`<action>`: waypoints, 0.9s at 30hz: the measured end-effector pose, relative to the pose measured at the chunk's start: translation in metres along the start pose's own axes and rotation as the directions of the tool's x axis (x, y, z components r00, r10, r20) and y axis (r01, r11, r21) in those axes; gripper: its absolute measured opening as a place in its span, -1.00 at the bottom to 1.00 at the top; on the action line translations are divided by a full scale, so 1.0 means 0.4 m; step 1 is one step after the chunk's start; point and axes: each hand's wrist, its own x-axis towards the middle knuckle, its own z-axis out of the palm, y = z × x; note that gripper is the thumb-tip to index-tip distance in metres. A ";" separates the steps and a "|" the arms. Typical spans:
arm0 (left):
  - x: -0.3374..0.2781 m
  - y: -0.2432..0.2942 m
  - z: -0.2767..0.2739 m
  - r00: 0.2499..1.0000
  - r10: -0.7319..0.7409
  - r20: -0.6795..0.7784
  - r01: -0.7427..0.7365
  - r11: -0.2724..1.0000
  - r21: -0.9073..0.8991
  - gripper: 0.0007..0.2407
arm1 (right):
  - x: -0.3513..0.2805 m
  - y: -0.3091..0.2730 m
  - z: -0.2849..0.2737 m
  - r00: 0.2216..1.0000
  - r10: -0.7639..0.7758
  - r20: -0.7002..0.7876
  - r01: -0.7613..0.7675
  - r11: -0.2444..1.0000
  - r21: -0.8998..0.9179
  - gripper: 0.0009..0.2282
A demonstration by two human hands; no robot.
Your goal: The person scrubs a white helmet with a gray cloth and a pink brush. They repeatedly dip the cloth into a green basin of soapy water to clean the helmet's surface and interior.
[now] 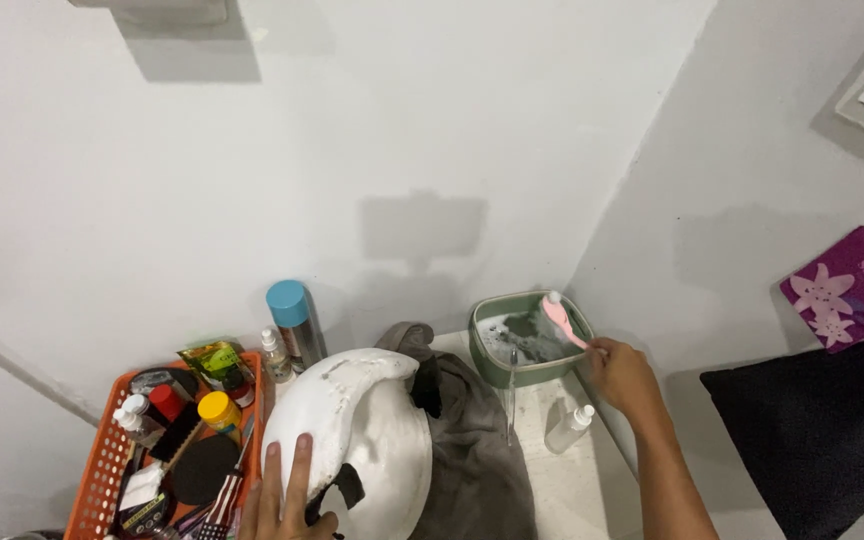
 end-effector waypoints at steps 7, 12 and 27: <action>0.063 0.042 -0.125 0.964 0.263 -0.040 -0.266 0.957 -0.119 -0.89 | -0.082 -0.060 -0.055 0.996 0.079 0.045 -0.080 0.996 0.028 -0.67; 0.061 0.014 -0.140 0.944 0.301 0.133 -0.248 0.916 -0.315 -0.79 | -0.190 -0.093 -0.068 0.997 -0.062 0.048 0.058 0.995 0.087 -0.67; 0.096 0.039 -0.224 0.844 0.498 0.198 -0.361 0.802 -0.476 -0.94 | -0.460 -0.228 0.118 0.841 -0.235 0.487 0.145 0.966 0.215 -0.71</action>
